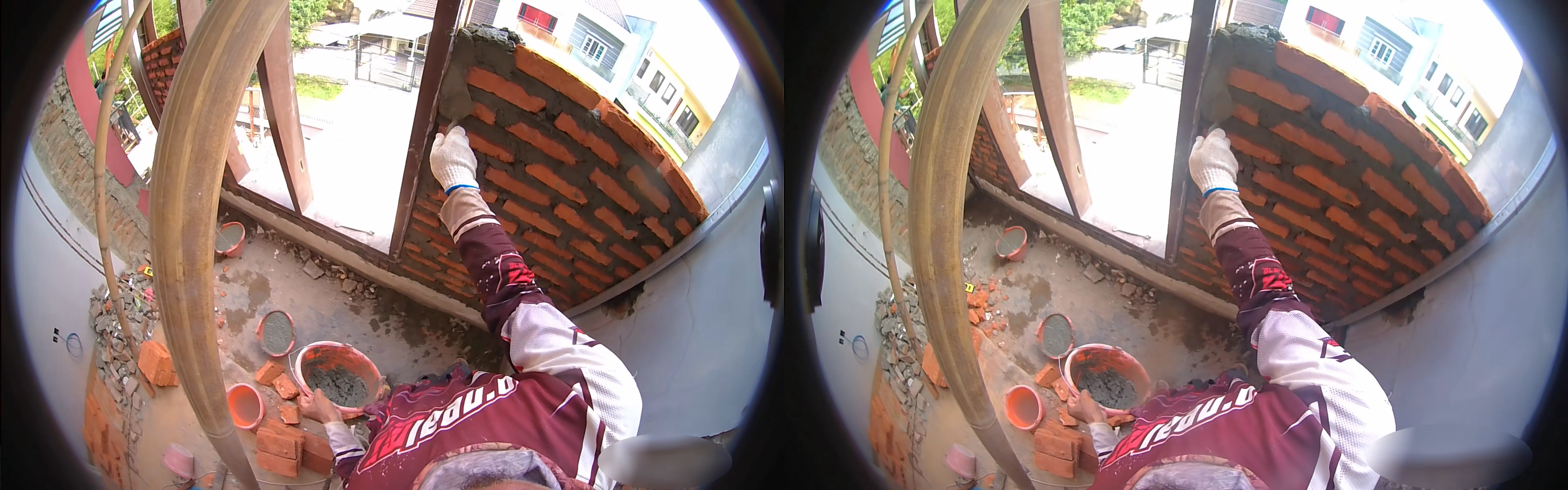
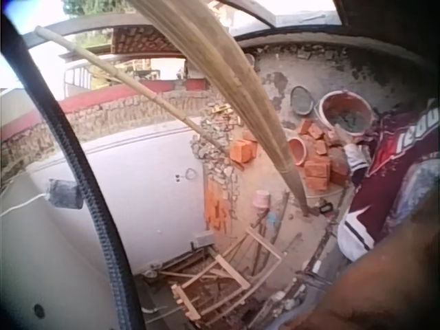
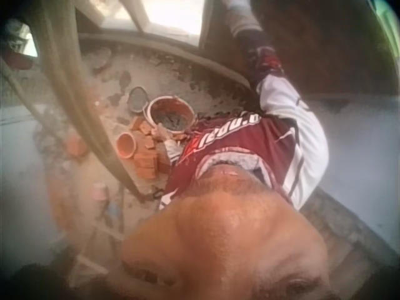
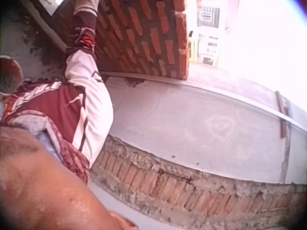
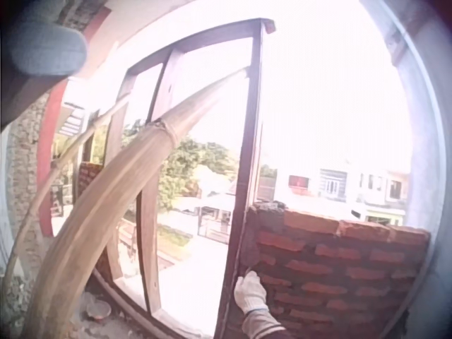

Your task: The person lays bricks on a partially built wall using a trowel to apply mortar. They pick up bricks, apply mortar to the joints, and press the bricks into place, continuing the wall construction.

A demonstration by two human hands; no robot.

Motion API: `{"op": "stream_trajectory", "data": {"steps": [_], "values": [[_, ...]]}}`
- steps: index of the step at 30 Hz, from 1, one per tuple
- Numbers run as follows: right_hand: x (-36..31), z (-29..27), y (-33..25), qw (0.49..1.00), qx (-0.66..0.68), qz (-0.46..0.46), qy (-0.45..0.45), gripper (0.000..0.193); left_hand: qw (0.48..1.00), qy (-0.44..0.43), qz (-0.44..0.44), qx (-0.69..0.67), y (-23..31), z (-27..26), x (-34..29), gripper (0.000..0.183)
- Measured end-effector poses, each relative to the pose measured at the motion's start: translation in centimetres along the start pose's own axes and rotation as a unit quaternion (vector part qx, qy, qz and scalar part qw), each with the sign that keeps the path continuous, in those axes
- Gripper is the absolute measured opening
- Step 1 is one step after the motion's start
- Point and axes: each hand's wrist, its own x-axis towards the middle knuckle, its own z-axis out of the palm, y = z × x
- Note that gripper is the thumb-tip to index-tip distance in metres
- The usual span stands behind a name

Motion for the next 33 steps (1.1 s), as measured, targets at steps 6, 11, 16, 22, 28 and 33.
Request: {"op": "stream_trajectory", "data": {"steps": [6,11,16,22,28,33], "values": [[-1.8,2.6,2.1,1.000,0.006,-0.006,-0.008,0.041,0.998,-0.006,-0.043,0.037,-1.4,-0.7,1.6,0.042],[-4.8,4.4,4.1,0.996,0.001,0.024,-0.082,0.042,0.999,0.002,0.025,-0.025,-1.6,-0.3,1.6,0.016],[-7.0,2.8,4.0,0.998,0.041,-0.010,-0.054,0.045,0.993,0.083,0.055,-0.067,-1.9,-0.3,1.6,0.016],[1.7,-5.1,-1.7,0.986,0.111,-0.071,0.100,0.038,0.997,0.059,0.018,-0.045,-0.9,-1.2,2.0,0.019],[4.4,-9.2,-4.0,0.988,0.044,-0.079,0.128,0.039,0.998,0.050,-0.028,0.005,-0.3,-1.9,1.2,0.017],[4.2,-12.2,-3.3,0.981,-0.066,-0.127,0.132,0.033,0.997,0.055,-0.032,-0.044,-1.4,-2.3,1.9,0.018]]}}
